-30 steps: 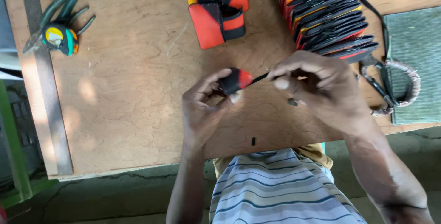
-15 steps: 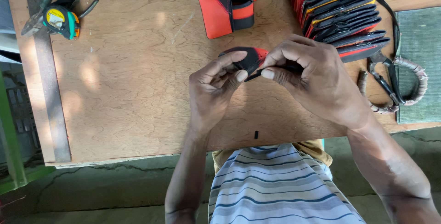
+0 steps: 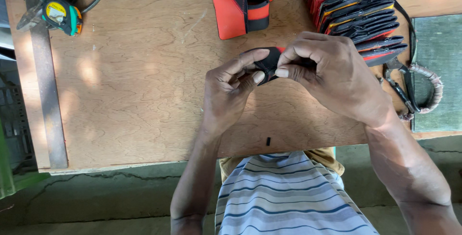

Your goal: The person assembles a small red and black pouch by hand, inserting a zipper and threading a black strap through the top. They use scissors to trim the strap and then place the finished pouch on a stack of similar items.

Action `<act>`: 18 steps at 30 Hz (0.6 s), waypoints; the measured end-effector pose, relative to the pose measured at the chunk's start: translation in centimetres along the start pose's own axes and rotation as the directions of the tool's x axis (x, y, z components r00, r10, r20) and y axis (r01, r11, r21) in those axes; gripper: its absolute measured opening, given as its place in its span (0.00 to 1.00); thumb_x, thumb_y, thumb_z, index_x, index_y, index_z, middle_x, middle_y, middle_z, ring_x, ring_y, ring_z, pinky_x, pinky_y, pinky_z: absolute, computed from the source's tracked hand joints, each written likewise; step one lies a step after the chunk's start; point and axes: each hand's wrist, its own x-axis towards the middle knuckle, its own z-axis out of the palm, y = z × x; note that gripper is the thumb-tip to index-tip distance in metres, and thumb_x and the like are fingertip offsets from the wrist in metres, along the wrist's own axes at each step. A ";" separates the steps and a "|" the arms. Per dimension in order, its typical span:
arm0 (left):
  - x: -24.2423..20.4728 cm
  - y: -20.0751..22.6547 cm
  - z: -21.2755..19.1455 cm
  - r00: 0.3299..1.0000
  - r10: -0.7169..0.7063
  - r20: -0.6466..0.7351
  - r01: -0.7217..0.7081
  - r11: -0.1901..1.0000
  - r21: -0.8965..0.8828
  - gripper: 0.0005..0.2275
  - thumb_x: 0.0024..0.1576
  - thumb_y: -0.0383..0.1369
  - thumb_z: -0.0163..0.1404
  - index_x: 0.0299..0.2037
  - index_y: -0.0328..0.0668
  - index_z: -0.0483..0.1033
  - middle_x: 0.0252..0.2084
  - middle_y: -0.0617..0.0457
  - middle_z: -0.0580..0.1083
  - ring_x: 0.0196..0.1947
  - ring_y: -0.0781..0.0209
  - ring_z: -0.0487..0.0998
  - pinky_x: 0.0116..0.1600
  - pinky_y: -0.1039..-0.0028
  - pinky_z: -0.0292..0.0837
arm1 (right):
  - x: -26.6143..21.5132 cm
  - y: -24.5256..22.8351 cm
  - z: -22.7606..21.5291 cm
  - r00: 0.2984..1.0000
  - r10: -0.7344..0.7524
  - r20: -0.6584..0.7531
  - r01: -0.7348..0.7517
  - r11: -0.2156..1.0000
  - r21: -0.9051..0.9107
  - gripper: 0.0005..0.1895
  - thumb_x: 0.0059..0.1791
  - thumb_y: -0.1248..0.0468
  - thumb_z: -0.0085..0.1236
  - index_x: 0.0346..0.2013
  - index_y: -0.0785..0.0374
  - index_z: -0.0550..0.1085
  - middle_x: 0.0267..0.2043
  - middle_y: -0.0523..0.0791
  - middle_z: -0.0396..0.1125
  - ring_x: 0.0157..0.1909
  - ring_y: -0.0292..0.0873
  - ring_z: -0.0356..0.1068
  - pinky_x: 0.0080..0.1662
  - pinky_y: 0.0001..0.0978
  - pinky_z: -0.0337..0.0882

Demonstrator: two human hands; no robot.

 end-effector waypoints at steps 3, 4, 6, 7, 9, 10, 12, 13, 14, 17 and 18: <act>0.0 0.1 0.1 0.999 -0.034 -0.016 0.035 0.999 0.041 0.17 0.60 0.16 0.54 0.60 0.32 0.75 0.47 0.47 0.80 0.49 0.64 0.82 0.56 0.75 0.82 | 0.1 0.2 0.0 1.000 -0.002 -0.006 0.002 1.000 0.013 0.09 0.48 0.69 0.68 0.35 0.70 0.75 0.32 0.47 0.70 0.31 0.43 0.72 0.34 0.34 0.68; -0.1 0.2 0.1 0.999 -0.029 -0.014 0.029 0.999 0.030 0.17 0.60 0.16 0.54 0.60 0.32 0.75 0.48 0.47 0.80 0.49 0.64 0.82 0.56 0.75 0.82 | 0.0 0.3 0.1 1.000 0.002 -0.009 -0.002 1.000 0.018 0.09 0.48 0.69 0.68 0.35 0.70 0.75 0.32 0.47 0.70 0.31 0.43 0.72 0.34 0.33 0.68; -0.2 0.2 0.1 1.000 -0.017 -0.010 0.017 1.000 0.010 0.17 0.60 0.16 0.55 0.60 0.32 0.74 0.49 0.47 0.80 0.50 0.64 0.81 0.57 0.74 0.81 | 0.0 0.3 0.2 1.000 0.019 -0.010 -0.019 1.000 0.025 0.08 0.48 0.69 0.68 0.35 0.70 0.76 0.32 0.47 0.70 0.31 0.42 0.72 0.33 0.33 0.68; -0.1 0.2 0.1 1.000 -0.014 -0.013 0.014 1.000 0.012 0.17 0.60 0.16 0.55 0.60 0.32 0.74 0.49 0.47 0.80 0.50 0.65 0.81 0.57 0.75 0.81 | 0.0 0.4 0.2 0.999 0.031 -0.009 -0.030 0.999 0.026 0.08 0.47 0.69 0.68 0.35 0.69 0.76 0.32 0.47 0.70 0.30 0.42 0.72 0.33 0.33 0.68; -0.1 0.1 0.1 1.000 -0.011 -0.019 0.011 1.000 0.016 0.17 0.60 0.16 0.55 0.60 0.32 0.74 0.49 0.47 0.79 0.50 0.65 0.81 0.57 0.75 0.81 | 0.0 0.4 0.3 0.999 0.038 -0.008 -0.038 0.999 0.027 0.08 0.47 0.69 0.68 0.35 0.69 0.76 0.32 0.47 0.71 0.31 0.42 0.72 0.33 0.33 0.68; -0.1 0.1 0.1 1.000 -0.010 -0.020 0.010 1.000 0.014 0.17 0.60 0.16 0.55 0.60 0.32 0.74 0.49 0.47 0.79 0.50 0.65 0.81 0.57 0.75 0.81 | 0.0 0.5 0.3 0.999 0.034 -0.009 -0.033 0.999 0.025 0.08 0.47 0.69 0.69 0.35 0.69 0.76 0.32 0.47 0.71 0.31 0.42 0.73 0.34 0.33 0.69; -0.2 0.1 0.2 1.000 -0.007 -0.020 0.008 1.000 0.009 0.17 0.60 0.16 0.55 0.60 0.32 0.75 0.49 0.47 0.79 0.50 0.65 0.81 0.57 0.75 0.81 | 0.0 0.6 0.5 1.000 0.024 -0.013 -0.024 1.000 0.021 0.09 0.47 0.68 0.69 0.35 0.70 0.76 0.33 0.47 0.72 0.32 0.42 0.73 0.34 0.32 0.70; -0.2 0.1 0.2 1.000 -0.007 -0.018 0.007 1.000 0.017 0.17 0.60 0.16 0.55 0.60 0.32 0.75 0.49 0.47 0.79 0.49 0.65 0.81 0.57 0.75 0.81 | -0.1 0.7 0.5 1.000 0.019 -0.016 -0.019 1.000 0.018 0.09 0.47 0.68 0.69 0.35 0.70 0.76 0.33 0.47 0.72 0.33 0.42 0.74 0.35 0.32 0.70; -0.1 0.1 0.2 1.000 -0.006 -0.016 0.007 1.000 0.025 0.17 0.60 0.17 0.55 0.60 0.32 0.75 0.49 0.48 0.80 0.49 0.65 0.81 0.56 0.75 0.82 | -0.1 0.7 0.6 1.000 0.014 -0.019 -0.014 1.000 0.015 0.09 0.48 0.68 0.69 0.35 0.70 0.76 0.33 0.47 0.72 0.33 0.42 0.74 0.35 0.32 0.71; -0.1 0.0 0.2 1.000 -0.007 -0.015 0.007 0.999 0.031 0.17 0.60 0.17 0.55 0.60 0.33 0.75 0.49 0.48 0.80 0.49 0.65 0.81 0.57 0.75 0.82 | -0.1 0.8 0.7 1.000 0.018 -0.024 -0.018 1.000 -0.015 0.08 0.48 0.69 0.69 0.35 0.69 0.76 0.33 0.47 0.72 0.33 0.43 0.75 0.35 0.33 0.71; -0.1 0.0 0.2 1.000 -0.007 -0.015 0.007 1.000 0.031 0.17 0.60 0.17 0.55 0.60 0.33 0.75 0.49 0.48 0.80 0.49 0.65 0.81 0.57 0.75 0.82 | -0.1 0.8 0.7 1.000 0.011 -0.027 -0.012 1.000 -0.028 0.08 0.47 0.69 0.69 0.35 0.70 0.76 0.33 0.48 0.72 0.33 0.44 0.74 0.34 0.33 0.71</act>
